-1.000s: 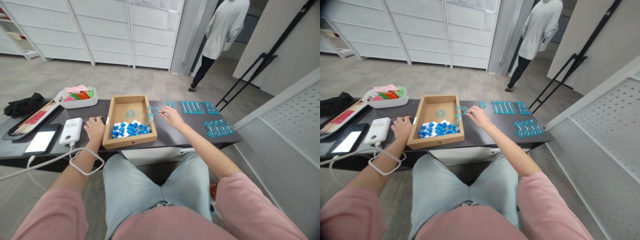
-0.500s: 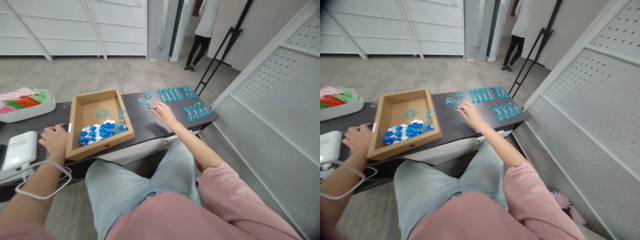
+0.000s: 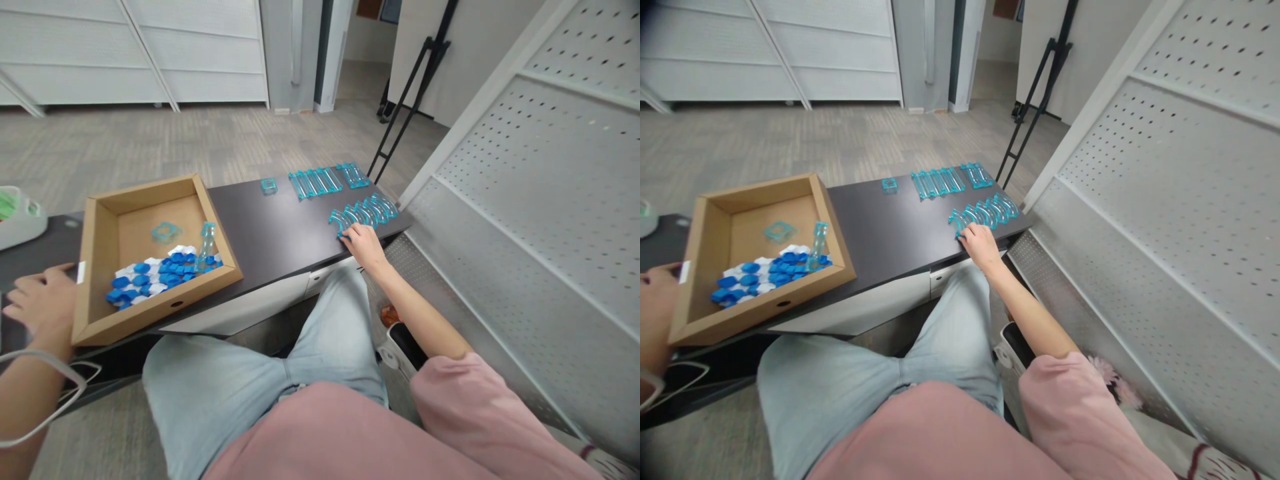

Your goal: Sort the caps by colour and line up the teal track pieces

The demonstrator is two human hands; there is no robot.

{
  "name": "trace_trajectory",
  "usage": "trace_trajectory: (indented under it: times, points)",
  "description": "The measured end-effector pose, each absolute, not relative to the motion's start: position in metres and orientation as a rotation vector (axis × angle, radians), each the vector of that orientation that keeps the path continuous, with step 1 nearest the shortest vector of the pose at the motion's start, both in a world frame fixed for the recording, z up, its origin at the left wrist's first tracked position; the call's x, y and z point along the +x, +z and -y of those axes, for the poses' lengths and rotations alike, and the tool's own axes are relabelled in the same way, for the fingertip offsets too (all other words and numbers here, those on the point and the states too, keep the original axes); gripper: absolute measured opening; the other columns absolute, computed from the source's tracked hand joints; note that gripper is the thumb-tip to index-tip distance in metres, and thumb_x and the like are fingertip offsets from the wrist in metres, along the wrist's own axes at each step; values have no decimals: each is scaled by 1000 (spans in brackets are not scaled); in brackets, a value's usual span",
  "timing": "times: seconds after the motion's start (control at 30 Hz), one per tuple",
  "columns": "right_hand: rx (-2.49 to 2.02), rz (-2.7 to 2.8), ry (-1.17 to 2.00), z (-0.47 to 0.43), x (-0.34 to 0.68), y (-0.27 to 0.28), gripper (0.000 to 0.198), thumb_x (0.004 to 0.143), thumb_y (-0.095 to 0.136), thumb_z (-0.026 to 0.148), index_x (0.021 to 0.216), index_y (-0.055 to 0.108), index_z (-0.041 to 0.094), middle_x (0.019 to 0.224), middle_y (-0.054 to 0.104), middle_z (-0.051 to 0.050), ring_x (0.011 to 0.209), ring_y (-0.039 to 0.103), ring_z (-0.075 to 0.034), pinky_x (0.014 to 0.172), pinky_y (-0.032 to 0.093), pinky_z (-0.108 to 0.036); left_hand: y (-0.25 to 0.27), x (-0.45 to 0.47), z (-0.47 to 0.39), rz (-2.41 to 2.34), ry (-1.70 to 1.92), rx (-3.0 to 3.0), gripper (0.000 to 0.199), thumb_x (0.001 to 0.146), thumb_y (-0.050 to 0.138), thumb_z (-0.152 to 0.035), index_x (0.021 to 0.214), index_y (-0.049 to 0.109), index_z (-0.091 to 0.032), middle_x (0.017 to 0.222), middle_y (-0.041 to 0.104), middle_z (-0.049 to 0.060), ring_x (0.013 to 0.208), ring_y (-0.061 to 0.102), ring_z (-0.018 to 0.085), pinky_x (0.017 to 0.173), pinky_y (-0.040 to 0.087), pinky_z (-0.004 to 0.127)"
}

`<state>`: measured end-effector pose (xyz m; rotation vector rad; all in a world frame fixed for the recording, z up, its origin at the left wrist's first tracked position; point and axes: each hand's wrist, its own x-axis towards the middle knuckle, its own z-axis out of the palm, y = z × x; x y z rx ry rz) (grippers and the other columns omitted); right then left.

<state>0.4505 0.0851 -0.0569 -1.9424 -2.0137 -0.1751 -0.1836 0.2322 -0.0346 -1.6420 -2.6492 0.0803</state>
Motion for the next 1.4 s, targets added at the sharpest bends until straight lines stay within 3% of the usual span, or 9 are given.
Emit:
trace_trajectory:
  times: [0.1,0.3,0.43,0.63,0.77,0.9,1.0,1.13,1.4]
  points:
    - [-1964,1975,-232,-82,454,-62,16,118,72,23,120,87,23,121,84,-17,118,72,-36,104,53,-50,-32,-181,-234,2784,-221,-1536,93,97,37,-29,190,38,-38,201,35,21,183,39,40,137,43,71]
    - [-2016,1934,-297,-79,447,-51,20,115,72,33,122,87,22,128,83,-19,120,67,-40,101,48,-52,-34,-183,-241,2760,-319,-1562,79,111,20,-23,182,55,-25,192,46,29,176,44,45,136,42,72]
    - [-1963,1942,-286,-86,413,-28,25,113,75,38,127,86,22,133,82,-19,125,67,-42,106,46,-55,-30,-181,-241,2719,-338,-1624,70,116,24,-25,171,63,-9,180,53,38,164,50,52,129,44,71]
    - [-1523,2100,-30,-136,304,6,36,115,72,35,148,81,26,141,80,-16,122,73,-39,110,53,-54,-23,-180,-233,2690,-405,-1754,65,122,26,-24,171,63,-1,176,51,39,160,49,50,128,38,63]
    - [-1244,2243,196,-187,231,13,59,110,72,29,169,72,26,157,76,-17,132,73,-38,116,58,-55,-24,-181,-230,2656,-457,-1820,59,124,32,-22,170,63,-3,173,53,39,155,50,47,123,38,61]
    - [-1052,2521,200,-242,190,10,67,96,86,20,162,81,33,172,71,-13,152,62,-45,124,54,-61,-27,-178,-231,2634,-452,-1778,59,122,34,-21,168,66,-6,171,56,39,153,54,50,120,40,60]
    - [-934,2729,147,-276,174,7,42,90,93,18,129,94,34,151,85,-10,148,64,-45,125,48,-62,-30,-177,-232,2610,-448,-1754,59,121,37,-24,168,69,-10,171,58,36,155,55,52,122,42,59]
    - [-870,2858,205,-298,167,12,13,95,91,19,98,91,31,111,91,-6,126,76,-36,119,47,-55,-31,-176,-232,2590,-450,-1751,57,120,42,-28,167,70,-12,171,59,35,155,57,51,123,43,59]
    - [-1019,2077,828,-298,173,19,17,116,75,42,122,79,26,105,87,-4,94,81,-24,90,65,-39,-30,-172,-231,2560,-473,-1744,53,118,49,-31,163,72,-14,165,63,33,152,59,51,119,45,58]
